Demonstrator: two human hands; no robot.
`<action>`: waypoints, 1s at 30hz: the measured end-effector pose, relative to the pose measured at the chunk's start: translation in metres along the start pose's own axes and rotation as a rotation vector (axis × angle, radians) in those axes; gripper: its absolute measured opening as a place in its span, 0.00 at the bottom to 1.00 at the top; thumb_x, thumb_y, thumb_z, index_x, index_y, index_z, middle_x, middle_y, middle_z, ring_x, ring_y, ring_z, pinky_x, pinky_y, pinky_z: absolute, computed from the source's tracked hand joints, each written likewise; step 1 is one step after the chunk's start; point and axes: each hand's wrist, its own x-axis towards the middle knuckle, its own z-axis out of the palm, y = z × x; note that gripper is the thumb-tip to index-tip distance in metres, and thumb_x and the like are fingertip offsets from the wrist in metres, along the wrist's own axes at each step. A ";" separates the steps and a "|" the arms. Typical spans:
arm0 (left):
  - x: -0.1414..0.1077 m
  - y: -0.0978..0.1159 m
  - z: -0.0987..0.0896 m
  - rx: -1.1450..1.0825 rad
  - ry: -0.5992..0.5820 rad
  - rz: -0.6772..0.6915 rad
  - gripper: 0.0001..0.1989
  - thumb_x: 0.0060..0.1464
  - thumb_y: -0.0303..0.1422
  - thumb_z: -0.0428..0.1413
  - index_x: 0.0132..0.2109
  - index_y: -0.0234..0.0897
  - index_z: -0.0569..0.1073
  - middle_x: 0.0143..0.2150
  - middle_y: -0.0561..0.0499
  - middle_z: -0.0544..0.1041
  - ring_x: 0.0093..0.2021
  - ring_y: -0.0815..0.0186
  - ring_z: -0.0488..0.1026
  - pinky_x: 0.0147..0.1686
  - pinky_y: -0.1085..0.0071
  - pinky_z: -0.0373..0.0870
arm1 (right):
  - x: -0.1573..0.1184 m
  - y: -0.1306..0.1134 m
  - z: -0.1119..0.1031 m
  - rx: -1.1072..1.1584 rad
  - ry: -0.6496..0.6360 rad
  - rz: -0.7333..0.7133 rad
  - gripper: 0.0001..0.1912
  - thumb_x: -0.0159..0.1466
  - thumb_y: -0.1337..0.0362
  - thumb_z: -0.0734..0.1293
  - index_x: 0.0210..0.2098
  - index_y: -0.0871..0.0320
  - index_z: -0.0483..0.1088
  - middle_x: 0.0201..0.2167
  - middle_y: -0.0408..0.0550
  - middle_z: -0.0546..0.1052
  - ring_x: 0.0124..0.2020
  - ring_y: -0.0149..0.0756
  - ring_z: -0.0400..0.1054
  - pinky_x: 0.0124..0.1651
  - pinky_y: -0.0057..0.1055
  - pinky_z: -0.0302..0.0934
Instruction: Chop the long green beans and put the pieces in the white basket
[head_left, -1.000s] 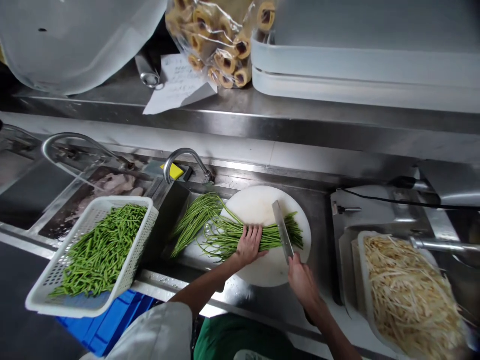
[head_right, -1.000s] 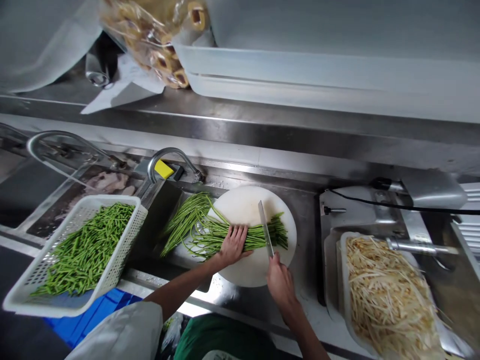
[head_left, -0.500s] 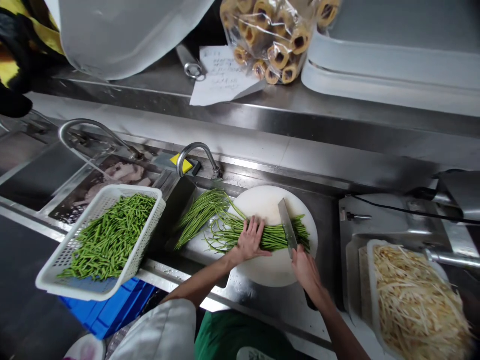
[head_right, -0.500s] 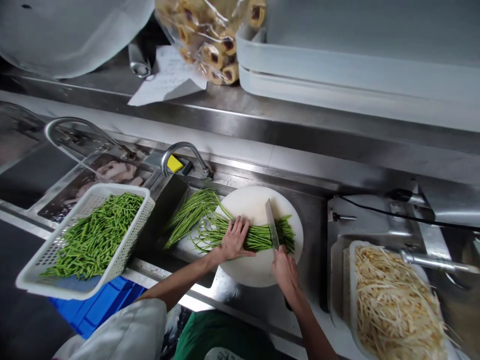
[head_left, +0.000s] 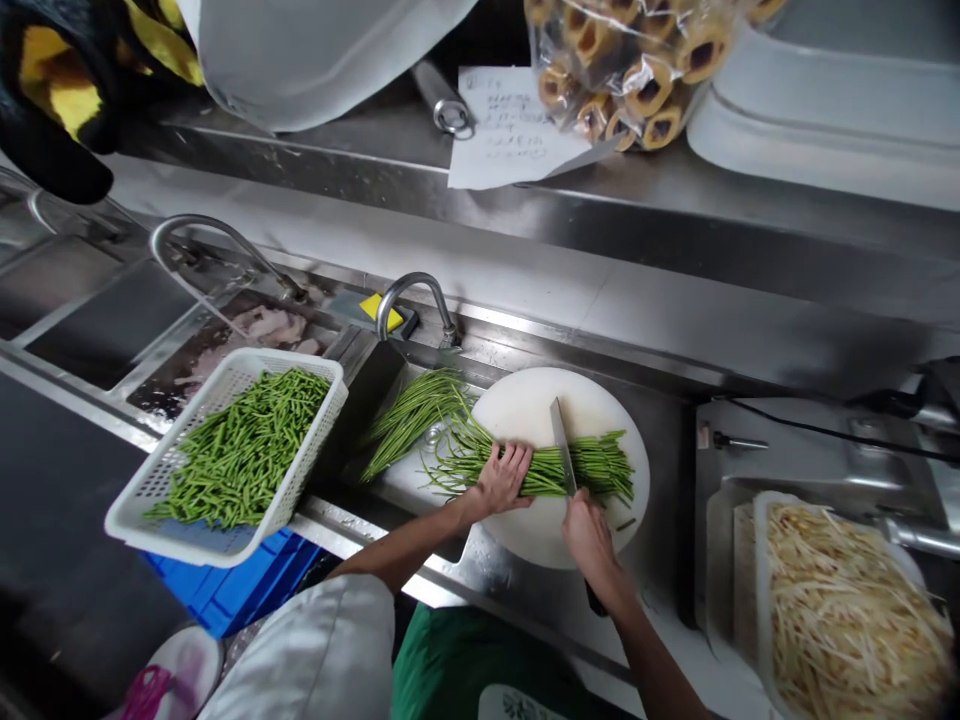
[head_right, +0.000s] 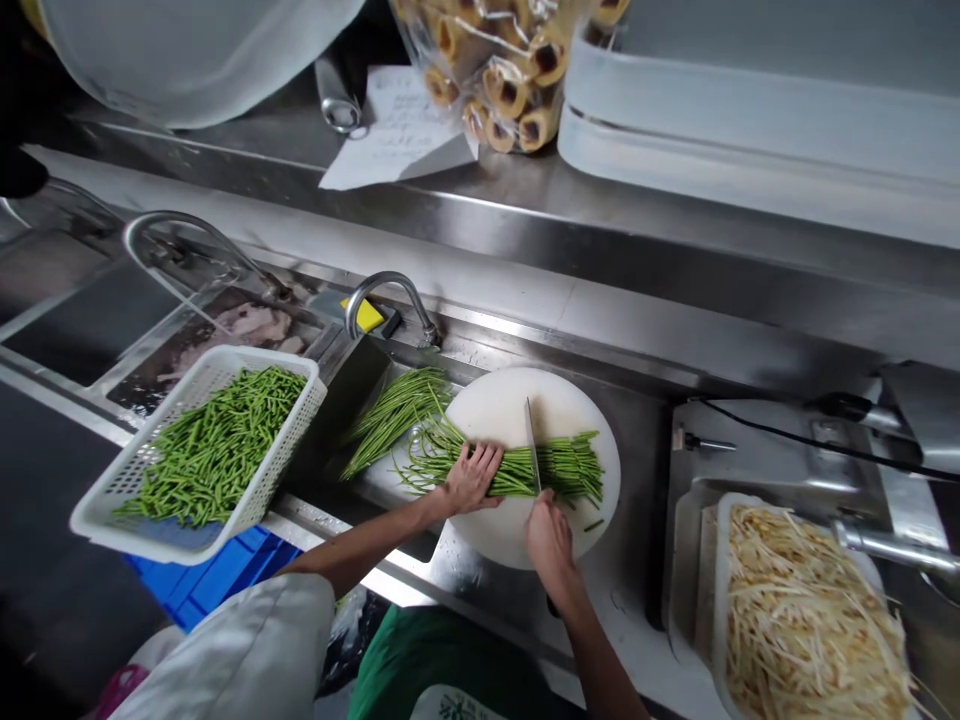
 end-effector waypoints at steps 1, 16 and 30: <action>0.000 -0.001 -0.001 -0.007 -0.002 0.001 0.47 0.56 0.56 0.52 0.71 0.28 0.50 0.65 0.31 0.64 0.64 0.42 0.58 0.65 0.43 0.46 | 0.004 0.000 0.001 0.001 0.001 0.003 0.12 0.70 0.73 0.53 0.48 0.66 0.64 0.38 0.61 0.80 0.42 0.42 0.77 0.38 0.30 0.59; -0.020 -0.029 0.002 -0.026 -0.006 -0.020 0.65 0.41 0.65 0.56 0.72 0.25 0.43 0.67 0.29 0.60 0.69 0.35 0.49 0.66 0.40 0.36 | -0.036 -0.020 -0.007 0.037 -0.038 -0.041 0.13 0.71 0.71 0.50 0.45 0.63 0.65 0.35 0.59 0.81 0.39 0.41 0.78 0.35 0.30 0.57; -0.009 -0.005 0.004 0.100 0.088 -0.130 0.41 0.58 0.50 0.53 0.67 0.24 0.58 0.57 0.33 0.69 0.54 0.47 0.66 0.56 0.50 0.60 | -0.008 0.012 -0.009 0.087 0.041 -0.060 0.15 0.73 0.64 0.52 0.45 0.63 0.68 0.37 0.57 0.81 0.40 0.40 0.77 0.36 0.29 0.58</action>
